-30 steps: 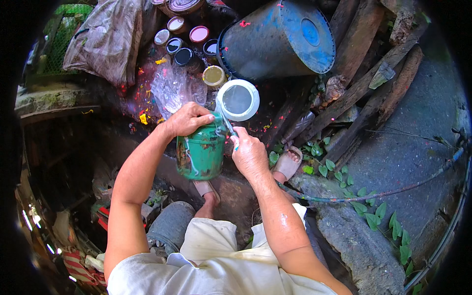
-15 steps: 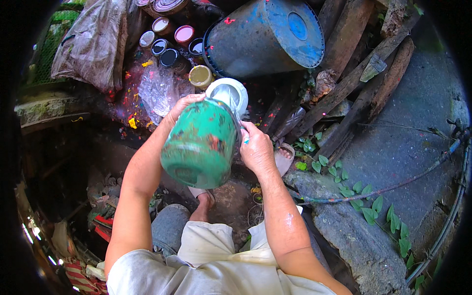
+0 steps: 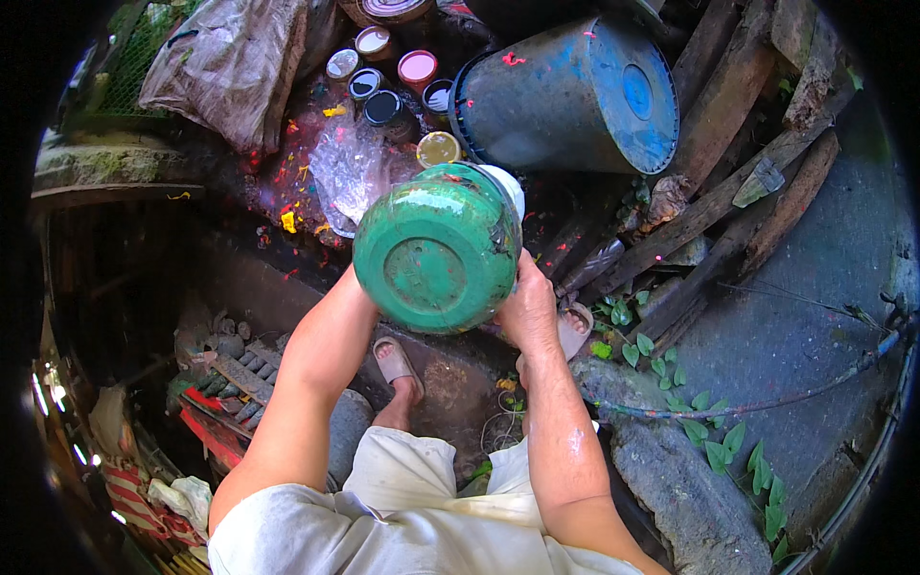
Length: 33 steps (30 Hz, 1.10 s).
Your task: The person scoops white powder from a plastic bag into a white container, then pours liquid from a green container into the same white container. They stir the mixture with a stick, repeatedly adding more powder and liquid while mixing.
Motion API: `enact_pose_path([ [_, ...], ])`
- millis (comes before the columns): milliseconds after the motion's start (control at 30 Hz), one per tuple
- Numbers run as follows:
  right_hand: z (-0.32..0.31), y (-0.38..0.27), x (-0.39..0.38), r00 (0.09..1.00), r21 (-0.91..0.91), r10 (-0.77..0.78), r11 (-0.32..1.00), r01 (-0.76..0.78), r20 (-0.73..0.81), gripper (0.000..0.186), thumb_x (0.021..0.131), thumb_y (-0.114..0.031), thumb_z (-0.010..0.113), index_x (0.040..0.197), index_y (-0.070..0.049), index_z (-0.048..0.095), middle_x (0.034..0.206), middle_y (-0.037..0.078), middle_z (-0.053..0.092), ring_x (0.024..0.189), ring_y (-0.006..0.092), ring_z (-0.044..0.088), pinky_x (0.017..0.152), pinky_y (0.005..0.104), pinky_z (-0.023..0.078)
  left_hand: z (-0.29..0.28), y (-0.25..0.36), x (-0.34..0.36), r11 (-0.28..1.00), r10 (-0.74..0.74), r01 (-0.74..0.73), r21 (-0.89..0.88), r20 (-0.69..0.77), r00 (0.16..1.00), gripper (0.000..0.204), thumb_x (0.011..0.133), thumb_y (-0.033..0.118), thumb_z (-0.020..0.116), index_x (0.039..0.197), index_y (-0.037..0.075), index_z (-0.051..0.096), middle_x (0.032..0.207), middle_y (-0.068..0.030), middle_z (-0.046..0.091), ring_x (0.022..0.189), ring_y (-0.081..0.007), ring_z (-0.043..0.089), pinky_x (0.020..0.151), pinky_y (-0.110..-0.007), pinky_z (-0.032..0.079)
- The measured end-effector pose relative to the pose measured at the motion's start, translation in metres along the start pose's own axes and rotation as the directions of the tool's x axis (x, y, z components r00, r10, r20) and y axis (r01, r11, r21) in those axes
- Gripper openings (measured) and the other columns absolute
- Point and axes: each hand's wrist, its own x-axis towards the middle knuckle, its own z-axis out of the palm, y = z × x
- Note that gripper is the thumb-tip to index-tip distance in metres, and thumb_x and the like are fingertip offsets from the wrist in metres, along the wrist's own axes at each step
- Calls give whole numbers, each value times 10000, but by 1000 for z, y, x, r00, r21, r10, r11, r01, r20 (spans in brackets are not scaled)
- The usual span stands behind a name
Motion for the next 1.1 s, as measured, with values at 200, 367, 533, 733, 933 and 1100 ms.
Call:
enact_pose_path([
  [200,1,-9,2,989,-117,148,982,-145,19,561,997,-16,660,1527,-196,615,1147,274,779,1101,459,750,916,549,609,62,38,-63,923,242,-217,319,-39,970,435,1129,383,609,1274,-11,725,1216,-177,786,1076,-280,775,1012,-462,626],
  [367,9,-10,-2,980,-32,185,983,-183,69,524,1102,-20,546,1568,-250,618,838,107,739,776,232,748,749,420,608,59,139,-133,521,678,-541,660,65,732,258,1132,224,652,1196,-2,759,1149,-103,796,995,-186,757,922,-368,624],
  [533,18,-20,-2,971,-50,221,975,-217,91,510,1114,-37,544,1576,-242,607,849,106,751,779,232,756,749,410,614,26,188,-158,-37,799,-230,973,166,577,158,1051,161,784,1055,12,732,1007,-24,794,837,-75,715,781,-277,586],
  [733,23,-18,1,966,-96,253,964,-248,44,523,1091,-5,558,1569,-211,612,850,109,756,768,231,756,758,409,613,-18,208,-136,-552,832,721,419,334,443,151,916,253,848,1006,161,768,1051,-43,753,1142,-298,677,1165,-583,346],
  [933,30,-12,-5,968,-58,245,969,-241,60,508,1064,46,577,1508,-179,677,854,114,752,778,205,733,769,378,597,-62,244,-129,-516,856,731,447,308,415,213,947,246,810,1064,86,730,1135,-141,686,1118,-390,689,926,-510,581],
  [1100,32,-8,-7,974,-1,226,974,-226,-2,485,1060,55,585,1472,-166,713,864,121,751,782,192,716,761,361,587,-88,245,-117,-353,935,730,585,233,266,235,955,258,813,1067,73,721,1129,-175,679,1036,-423,718,909,-531,578],
])
